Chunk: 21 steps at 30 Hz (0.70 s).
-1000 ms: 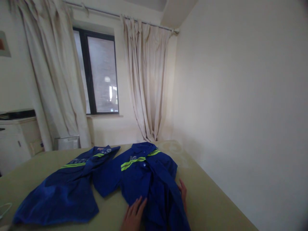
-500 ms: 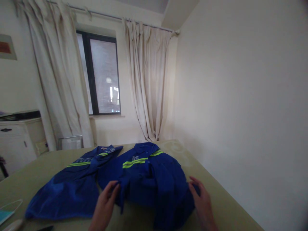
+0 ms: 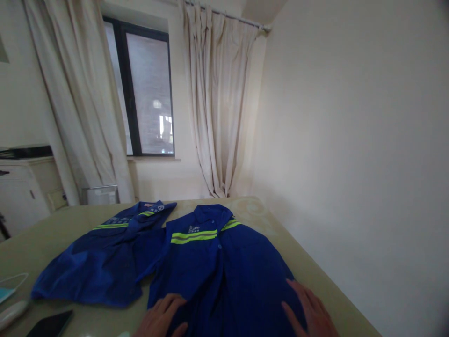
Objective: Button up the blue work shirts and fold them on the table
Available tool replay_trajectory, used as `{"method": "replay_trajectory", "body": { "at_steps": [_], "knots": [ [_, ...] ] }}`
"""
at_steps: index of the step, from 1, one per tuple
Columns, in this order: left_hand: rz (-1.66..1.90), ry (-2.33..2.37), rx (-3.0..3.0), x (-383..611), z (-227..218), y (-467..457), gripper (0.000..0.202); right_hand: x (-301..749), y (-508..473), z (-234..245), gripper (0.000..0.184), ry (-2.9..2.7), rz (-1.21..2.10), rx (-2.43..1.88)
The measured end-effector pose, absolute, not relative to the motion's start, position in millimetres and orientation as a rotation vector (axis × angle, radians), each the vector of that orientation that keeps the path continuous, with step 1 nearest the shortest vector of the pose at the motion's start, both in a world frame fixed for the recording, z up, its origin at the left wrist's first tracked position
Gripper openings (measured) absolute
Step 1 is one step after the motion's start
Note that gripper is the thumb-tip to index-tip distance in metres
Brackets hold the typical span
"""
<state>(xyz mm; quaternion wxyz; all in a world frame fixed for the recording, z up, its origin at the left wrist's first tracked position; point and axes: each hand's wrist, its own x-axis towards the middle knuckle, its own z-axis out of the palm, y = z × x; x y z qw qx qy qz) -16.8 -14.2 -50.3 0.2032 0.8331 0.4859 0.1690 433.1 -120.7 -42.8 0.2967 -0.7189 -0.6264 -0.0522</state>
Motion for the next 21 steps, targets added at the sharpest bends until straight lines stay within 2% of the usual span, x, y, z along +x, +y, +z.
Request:
{"method": "replay_trajectory", "body": {
  "at_steps": [3,5,8,12,17,21],
  "knots": [
    [0.174,1.472,2.36,24.9,-47.4,-10.4,0.079,379.9,-92.4,-39.2,0.062,-1.944,-0.012,-1.859],
    [0.119,1.551,2.401,42.8,-52.3,-2.9,0.086,350.6,-71.9,-41.3,0.069,-2.082,0.146,-1.866],
    [0.233,1.622,2.479,46.3,-64.8,21.1,0.077,323.1,-41.9,-49.7,0.071,-2.117,0.311,-1.898],
    [0.31,1.646,2.526,29.4,-66.2,68.7,0.067,304.6,-1.9,-55.0,0.065,-2.044,0.26,-1.893],
    [0.129,1.72,2.544,37.2,-39.7,107.3,0.058,291.7,42.7,-45.7,0.062,-1.994,0.201,-1.913],
    [-0.051,1.787,2.499,55.7,-15.5,99.2,0.058,294.2,61.4,-42.6,0.059,-1.947,0.2,-1.905]
  ]
}}
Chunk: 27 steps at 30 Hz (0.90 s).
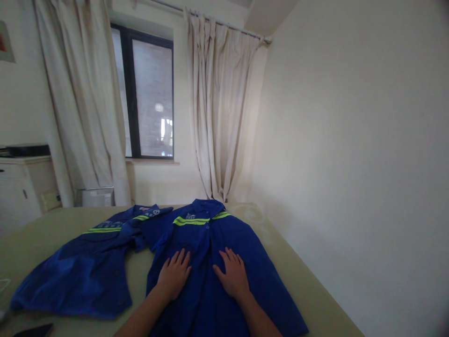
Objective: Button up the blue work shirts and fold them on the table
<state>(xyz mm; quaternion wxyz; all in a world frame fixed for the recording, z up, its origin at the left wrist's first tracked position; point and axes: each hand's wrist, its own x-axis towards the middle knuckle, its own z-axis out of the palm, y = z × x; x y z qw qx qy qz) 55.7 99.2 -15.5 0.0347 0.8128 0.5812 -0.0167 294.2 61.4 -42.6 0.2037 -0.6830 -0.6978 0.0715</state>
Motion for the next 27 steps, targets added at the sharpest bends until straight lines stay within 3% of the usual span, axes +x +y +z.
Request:
{"method": "replay_trajectory", "body": {
  "at_steps": [6,9,12,17,23,27],
  "knots": [
    [0.121,1.662,2.246,51.3,-7.0,31.0,0.058,297.4,72.3,-48.1,0.053,-1.881,0.16,-1.929],
    [0.268,1.578,2.152,51.2,-26.1,-2.9,0.061,294.3,72.1,-44.5,0.055,-1.791,0.079,-1.869],
    [0.367,1.389,2.155,56.7,-53.3,-18.6,0.079,294.0,54.5,-39.5,0.053,-1.679,-0.01,-1.667],
    [0.292,1.503,2.234,74.6,-71.0,-22.6,0.078,303.8,-12.5,-54.8,0.04,-1.733,0.097,-1.566],
    [0.104,1.444,2.245,85.9,-50.7,-9.7,0.087,318.6,-44.2,-96.6,0.076,-2.108,0.352,-1.705],
    [0.269,1.37,2.229,77.3,-43.3,14.7,0.092,307.1,-30.3,-86.5,0.075,-2.073,0.333,-1.751]
  ]
}}
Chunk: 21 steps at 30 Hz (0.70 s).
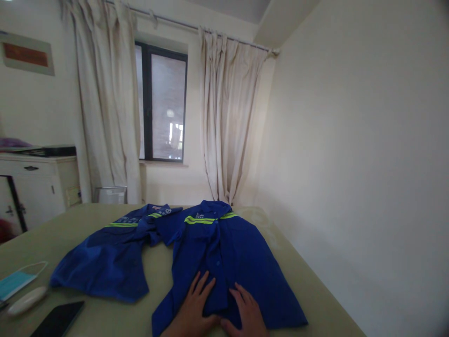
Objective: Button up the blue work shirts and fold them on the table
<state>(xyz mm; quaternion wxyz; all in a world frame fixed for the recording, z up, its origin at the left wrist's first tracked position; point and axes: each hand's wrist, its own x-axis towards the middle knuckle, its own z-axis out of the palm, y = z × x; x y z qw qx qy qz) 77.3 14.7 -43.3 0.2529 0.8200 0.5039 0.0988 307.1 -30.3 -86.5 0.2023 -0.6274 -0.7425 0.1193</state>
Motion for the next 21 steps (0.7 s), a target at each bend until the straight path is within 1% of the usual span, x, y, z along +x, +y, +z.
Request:
{"method": "replay_trajectory", "body": {
  "at_steps": [2,4,7,9,12,14,16,18,21],
  "knots": [
    [0.316,1.365,2.223,70.8,-39.8,27.3,0.093,294.3,-21.7,-74.3,0.07,-2.003,0.296,-1.798],
    [0.331,1.367,2.23,65.0,-36.6,37.3,0.099,282.1,-13.6,-65.3,0.065,-1.971,0.279,-1.815],
    [0.341,1.386,2.237,60.0,-34.4,43.5,0.106,271.7,-4.5,-64.0,0.062,-1.956,0.253,-1.781],
    [0.353,1.404,2.244,59.1,-36.0,41.9,0.101,271.2,-1.1,-69.4,0.058,-1.915,0.222,-1.764],
    [0.354,1.466,2.28,60.4,-42.0,34.7,0.083,278.0,0.8,-79.1,0.051,-1.767,0.21,-1.76],
    [0.321,1.55,2.302,62.4,-45.9,28.7,0.073,285.5,0.6,-83.1,0.051,-1.624,0.224,-1.732],
    [0.272,1.621,2.316,64.4,-47.6,21.8,0.069,292.7,0.0,-85.0,0.054,-1.488,0.243,-1.676],
    [0.22,1.651,2.333,65.7,-46.2,13.4,0.071,297.3,-0.8,-85.2,0.058,-1.398,0.263,-1.622],
    [0.137,1.631,2.354,67.7,-40.9,-1.5,0.081,296.2,-3.4,-82.9,0.065,-1.386,0.28,-1.564]
  ]
}}
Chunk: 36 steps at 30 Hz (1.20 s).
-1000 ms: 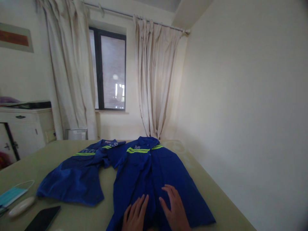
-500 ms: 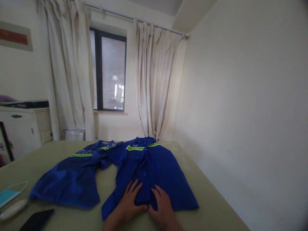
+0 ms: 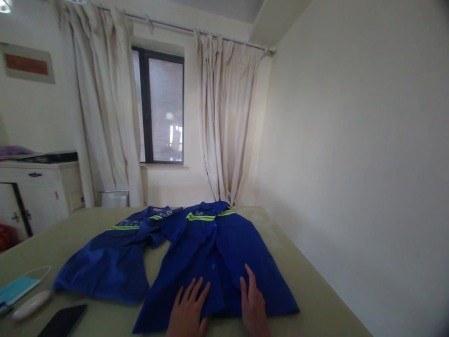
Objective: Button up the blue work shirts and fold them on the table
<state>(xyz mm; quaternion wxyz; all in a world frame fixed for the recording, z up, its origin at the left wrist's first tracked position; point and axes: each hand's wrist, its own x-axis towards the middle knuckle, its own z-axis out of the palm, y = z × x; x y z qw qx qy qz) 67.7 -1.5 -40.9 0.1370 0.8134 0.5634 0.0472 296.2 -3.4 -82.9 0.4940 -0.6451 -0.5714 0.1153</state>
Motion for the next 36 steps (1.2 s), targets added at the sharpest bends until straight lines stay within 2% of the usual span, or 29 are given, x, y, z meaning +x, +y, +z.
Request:
{"method": "replay_trajectory", "body": {
  "at_steps": [3,9,12,16,20,27,30,32,36],
  "knots": [
    [0.082,1.634,2.342,72.8,-40.9,-14.7,0.086,288.0,-10.4,-75.0,0.061,-1.538,0.326,-1.487],
    [0.062,1.632,2.298,92.2,-62.3,-20.2,0.081,274.8,-26.5,-48.3,0.038,-1.986,0.442,-1.408],
    [0.138,1.563,2.358,101.7,-59.3,-14.6,0.078,271.7,-20.5,-42.1,0.035,-1.908,0.413,-1.514],
    [0.225,1.672,2.461,109.5,-38.8,2.3,0.057,265.9,2.1,-37.3,0.037,-1.651,0.337,-1.853],
    [0.391,1.77,2.449,109.3,-33.4,18.4,0.05,263.0,20.5,-36.7,0.039,-1.516,0.362,-2.028],
    [0.698,1.43,2.329,94.7,-58.1,25.0,0.043,294.4,23.0,-42.9,0.038,-1.463,0.706,-1.409],
    [0.854,1.292,2.25,91.0,-67.9,31.0,0.033,306.4,20.6,-37.6,0.037,-1.369,0.927,-1.305],
    [0.939,1.242,2.214,91.0,-70.2,33.7,0.034,307.5,20.3,-34.4,0.038,-1.315,1.026,-1.262],
    [1.036,1.185,2.087,91.1,-60.9,31.3,0.038,301.4,22.8,-36.3,0.038,-1.242,0.996,-1.27]
  ]
}}
